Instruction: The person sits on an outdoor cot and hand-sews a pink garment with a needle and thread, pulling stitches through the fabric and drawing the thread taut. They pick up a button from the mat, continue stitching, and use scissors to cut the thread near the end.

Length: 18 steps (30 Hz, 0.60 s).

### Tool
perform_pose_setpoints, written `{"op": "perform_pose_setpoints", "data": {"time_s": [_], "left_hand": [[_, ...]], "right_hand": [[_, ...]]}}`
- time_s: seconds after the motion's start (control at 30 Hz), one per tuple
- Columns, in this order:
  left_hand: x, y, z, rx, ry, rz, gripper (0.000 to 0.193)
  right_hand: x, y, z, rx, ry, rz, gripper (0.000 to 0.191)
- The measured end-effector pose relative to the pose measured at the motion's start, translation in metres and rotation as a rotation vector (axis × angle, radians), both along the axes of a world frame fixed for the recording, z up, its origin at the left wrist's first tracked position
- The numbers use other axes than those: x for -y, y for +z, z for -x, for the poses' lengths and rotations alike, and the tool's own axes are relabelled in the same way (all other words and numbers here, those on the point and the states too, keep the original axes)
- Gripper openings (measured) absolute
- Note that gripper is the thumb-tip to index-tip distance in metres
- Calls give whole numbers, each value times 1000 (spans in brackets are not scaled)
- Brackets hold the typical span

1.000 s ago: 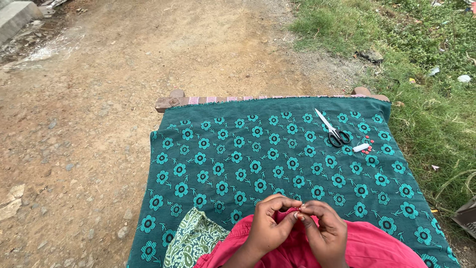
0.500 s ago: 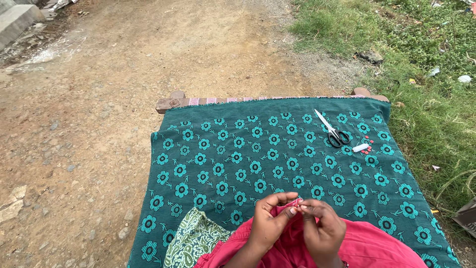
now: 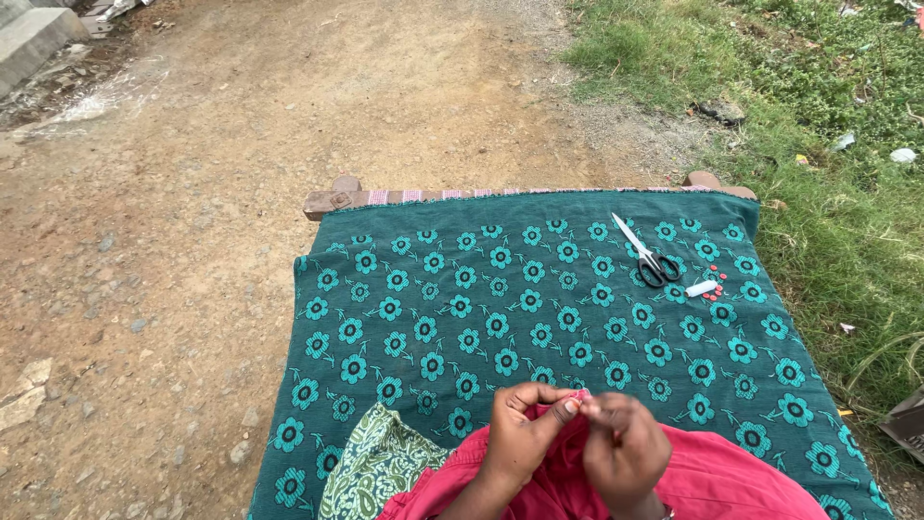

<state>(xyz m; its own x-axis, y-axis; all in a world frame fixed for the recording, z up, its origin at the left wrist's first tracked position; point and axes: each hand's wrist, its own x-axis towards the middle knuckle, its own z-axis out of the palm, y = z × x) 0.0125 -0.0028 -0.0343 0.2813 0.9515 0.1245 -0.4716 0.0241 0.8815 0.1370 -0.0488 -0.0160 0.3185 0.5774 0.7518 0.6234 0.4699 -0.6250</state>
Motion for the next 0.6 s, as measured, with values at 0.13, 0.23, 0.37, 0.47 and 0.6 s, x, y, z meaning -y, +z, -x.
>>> {"op": "perform_pose_setpoints", "data": {"time_s": [0.13,0.23,0.37,0.47,0.6], "left_hand": [[1,-1,0,101,-28,106,4],[0,2,0,29,24,66,5],[1,6,2,-297,182,-229,7],[-1,4,-1,-236,113,-144,8],[0,-3,-5,-123,108,-24,7]], "right_hand": [[-5,-1,-5,357,4,-233,13],[-9,-4,-15,410,93,-95,13],[-8,-13,-18,-304,291,207,12],[-7,-17,-14,-499,357,200,13],[-6,-14,-11,265,94,-75,19]]}}
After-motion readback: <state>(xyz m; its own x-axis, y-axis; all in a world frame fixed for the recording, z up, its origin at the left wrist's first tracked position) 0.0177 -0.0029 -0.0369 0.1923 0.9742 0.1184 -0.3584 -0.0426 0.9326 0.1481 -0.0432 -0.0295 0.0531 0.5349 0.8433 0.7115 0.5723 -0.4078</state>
